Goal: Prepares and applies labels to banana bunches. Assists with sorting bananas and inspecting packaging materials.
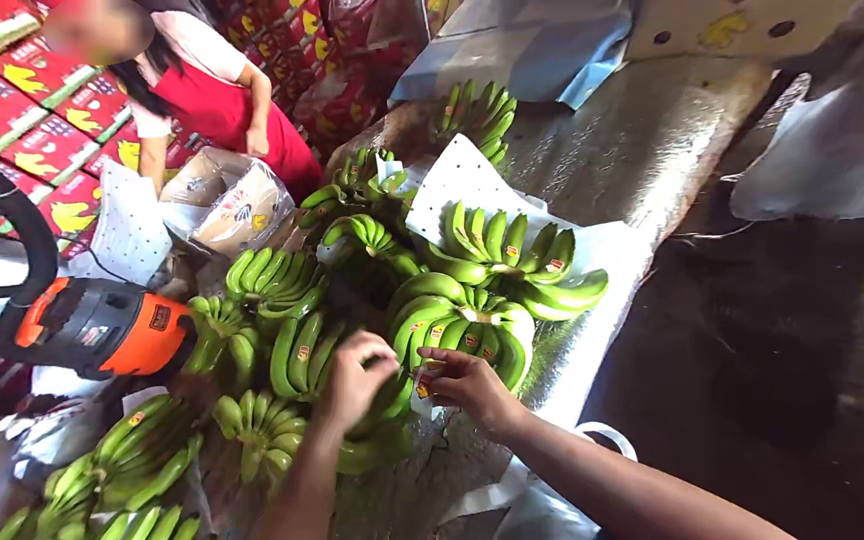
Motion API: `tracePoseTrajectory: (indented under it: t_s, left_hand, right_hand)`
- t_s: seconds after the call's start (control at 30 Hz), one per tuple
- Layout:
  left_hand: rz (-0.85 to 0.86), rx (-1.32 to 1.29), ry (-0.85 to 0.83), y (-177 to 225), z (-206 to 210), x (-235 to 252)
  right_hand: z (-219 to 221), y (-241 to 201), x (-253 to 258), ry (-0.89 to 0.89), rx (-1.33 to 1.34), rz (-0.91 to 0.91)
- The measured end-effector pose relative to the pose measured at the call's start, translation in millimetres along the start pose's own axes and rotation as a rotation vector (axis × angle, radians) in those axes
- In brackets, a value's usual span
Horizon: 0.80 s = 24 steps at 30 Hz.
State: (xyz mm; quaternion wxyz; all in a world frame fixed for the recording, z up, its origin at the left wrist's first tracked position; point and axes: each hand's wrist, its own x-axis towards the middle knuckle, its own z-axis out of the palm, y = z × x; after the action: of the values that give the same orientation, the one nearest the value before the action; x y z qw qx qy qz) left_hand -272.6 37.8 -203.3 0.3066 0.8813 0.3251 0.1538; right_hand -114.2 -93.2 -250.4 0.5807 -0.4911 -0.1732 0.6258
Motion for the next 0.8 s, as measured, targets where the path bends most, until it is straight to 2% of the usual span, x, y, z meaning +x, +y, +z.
tracePoseTrajectory:
  t_s: [0.07, 0.17, 0.23, 0.33, 0.4, 0.47, 0.53, 0.57, 0.63, 0.7, 0.8]
  left_hand:
    - [0.124, 0.050, 0.086, 17.5, 26.6, -23.9]
    - [0.366, 0.332, 0.340, 3.5, 52.2, -38.5]
    - [0.507, 0.451, 0.453, -9.4, 56.9, -45.0]
    - [0.601, 0.412, 0.454, -26.7, 56.4, -53.6]
    - [0.464, 0.174, 0.311, -32.0, 42.1, -53.3]
    - [0.115, 0.019, 0.130, -36.3, 7.8, -39.9]
    - [-0.245, 0.205, -0.147, -56.8, -24.2, -9.0]
    - [-0.343, 0.341, -0.302, -73.1, -31.0, 6.5]
    - [-0.376, 0.540, -0.522, -104.3, -28.9, 26.4]
    - [-0.384, 0.668, -0.627, -118.2, -14.7, 34.6]
    - [-0.490, 0.832, -0.568, -113.2, 3.3, 37.7]
  right_hand:
    - [5.9, 0.2, -4.1, -0.002, -0.026, -0.006]
    - [12.7, 4.3, -11.5, -0.051, 0.020, 0.039]
    - [14.5, 8.2, -14.0, -0.091, 0.145, 0.101]
    - [17.6, 18.3, -11.1, -0.099, 0.304, 0.185]
    - [18.5, 21.3, -7.3, 0.012, 0.313, 0.171]
    - [15.2, 22.3, -2.7, 0.125, 0.311, 0.120]
    - [14.8, 22.6, -0.8, 0.134, 0.277, 0.103]
    - [16.2, 21.7, -1.6, 0.098, 0.232, 0.103]
    - [18.9, 17.9, -4.7, 0.006, 0.128, 0.111]
    - [18.1, 15.3, -8.1, -0.070, 0.058, 0.112]
    - [14.5, 16.4, -9.0, -0.060, 0.041, 0.051]
